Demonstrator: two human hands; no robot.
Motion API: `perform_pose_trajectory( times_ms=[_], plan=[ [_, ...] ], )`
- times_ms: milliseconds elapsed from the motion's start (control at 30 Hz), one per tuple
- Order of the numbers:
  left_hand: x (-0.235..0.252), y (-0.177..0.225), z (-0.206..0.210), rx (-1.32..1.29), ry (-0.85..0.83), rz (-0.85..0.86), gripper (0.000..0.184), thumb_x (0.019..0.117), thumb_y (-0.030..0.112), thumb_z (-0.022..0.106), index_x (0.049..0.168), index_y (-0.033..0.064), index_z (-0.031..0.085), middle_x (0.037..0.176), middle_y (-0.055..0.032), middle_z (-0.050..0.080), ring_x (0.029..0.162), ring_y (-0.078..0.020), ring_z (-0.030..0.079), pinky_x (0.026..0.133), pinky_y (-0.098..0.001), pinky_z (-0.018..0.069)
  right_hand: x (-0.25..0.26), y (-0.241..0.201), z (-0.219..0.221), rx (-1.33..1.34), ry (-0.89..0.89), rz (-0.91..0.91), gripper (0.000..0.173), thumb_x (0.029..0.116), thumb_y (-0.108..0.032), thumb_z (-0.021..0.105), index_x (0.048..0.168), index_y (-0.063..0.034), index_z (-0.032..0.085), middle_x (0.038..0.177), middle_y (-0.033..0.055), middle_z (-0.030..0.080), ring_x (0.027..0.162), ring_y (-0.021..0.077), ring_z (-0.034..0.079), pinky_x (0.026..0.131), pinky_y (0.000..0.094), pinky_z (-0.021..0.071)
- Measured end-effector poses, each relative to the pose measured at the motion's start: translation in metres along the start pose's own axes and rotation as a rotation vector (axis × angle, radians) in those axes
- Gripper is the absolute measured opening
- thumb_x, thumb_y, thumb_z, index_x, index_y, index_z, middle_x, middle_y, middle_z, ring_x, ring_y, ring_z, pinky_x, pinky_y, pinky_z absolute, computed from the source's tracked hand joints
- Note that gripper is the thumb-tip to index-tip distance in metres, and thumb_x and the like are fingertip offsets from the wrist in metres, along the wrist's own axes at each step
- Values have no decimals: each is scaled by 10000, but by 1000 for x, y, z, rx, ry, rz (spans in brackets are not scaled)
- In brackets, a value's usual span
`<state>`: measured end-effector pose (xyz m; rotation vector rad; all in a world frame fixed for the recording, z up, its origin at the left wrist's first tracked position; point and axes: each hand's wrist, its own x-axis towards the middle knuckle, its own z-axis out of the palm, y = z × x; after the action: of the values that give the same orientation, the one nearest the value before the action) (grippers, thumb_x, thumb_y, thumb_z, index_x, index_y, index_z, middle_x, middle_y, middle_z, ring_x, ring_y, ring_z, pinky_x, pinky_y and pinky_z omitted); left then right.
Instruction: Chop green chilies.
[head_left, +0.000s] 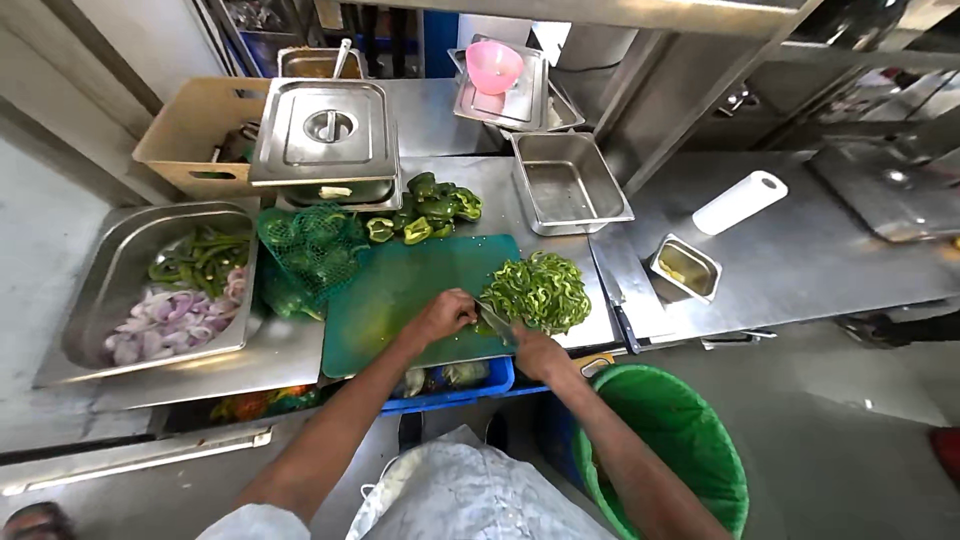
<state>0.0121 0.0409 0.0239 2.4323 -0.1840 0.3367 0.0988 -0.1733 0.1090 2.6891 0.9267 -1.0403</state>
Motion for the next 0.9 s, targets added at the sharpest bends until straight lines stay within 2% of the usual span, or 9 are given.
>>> perform_pose_trajectory(
  times_ms=[67,200,267,367,533,633,733,800,900],
  plan=[
    [3,0,-1,9,-24,-5,46,904,69,754,861,63,767,963,-58,750,1025,-200,699,1018,-369,540,15,-1,7,31,-10,-24,517,1012,-163,580,1494,-172,394,1122,221,693,1033,426,702,840,629,565],
    [2,-2,-1,1,-8,14,34,898,73,760,865,71,768,963,-55,746,1004,-198,698,987,-367,551,-9,10,-23,-53,-5,-47,460,1011,-221,606,1450,-212,471,1108,193,703,1029,417,696,843,631,557],
    [1,-1,1,-10,3,4,29,897,61,760,869,62,770,974,-63,751,1018,-206,699,1001,-370,547,-10,9,-16,-25,-5,-27,439,1000,-206,607,1424,-201,493,1109,192,702,1028,412,696,839,627,557],
    [1,0,1,-9,-10,-7,47,909,70,749,865,60,764,977,-61,749,1027,-200,697,1016,-367,540,13,0,11,47,-17,-31,455,1025,-181,565,1459,-161,427,1131,219,691,1031,429,702,842,634,565],
    [-2,0,1,-15,16,-17,26,901,69,756,879,58,765,974,-66,745,1010,-202,697,993,-367,550,-13,12,-21,-27,-12,-52,451,1018,-232,585,1456,-215,479,1107,191,706,1025,408,699,846,623,559],
    [-6,3,4,-38,24,-31,25,904,59,755,885,48,768,1017,-82,754,1063,-223,699,1033,-397,540,5,4,12,73,-42,-37,505,1015,-189,591,1487,-158,415,1132,229,688,1040,434,695,847,639,562],
    [-8,-6,3,-28,43,33,15,901,65,756,900,66,771,1022,-55,753,1082,-195,690,1060,-377,520,18,1,14,76,-46,-64,458,1021,-180,575,1449,-141,419,1107,229,687,1026,428,699,844,623,562],
    [-11,-9,2,-33,22,40,58,897,79,771,952,84,790,1072,-40,755,1137,-181,674,1092,-369,502,19,4,12,89,-48,-70,429,1039,-206,554,1447,-151,433,1111,226,689,1029,428,698,849,625,560],
    [-3,-4,2,-8,-6,19,31,905,85,768,923,81,793,1055,-48,760,1128,-193,683,1074,-371,516,15,12,3,66,-20,-25,492,1030,-217,564,1499,-202,415,1135,220,697,1046,431,697,859,633,556]
  ],
)
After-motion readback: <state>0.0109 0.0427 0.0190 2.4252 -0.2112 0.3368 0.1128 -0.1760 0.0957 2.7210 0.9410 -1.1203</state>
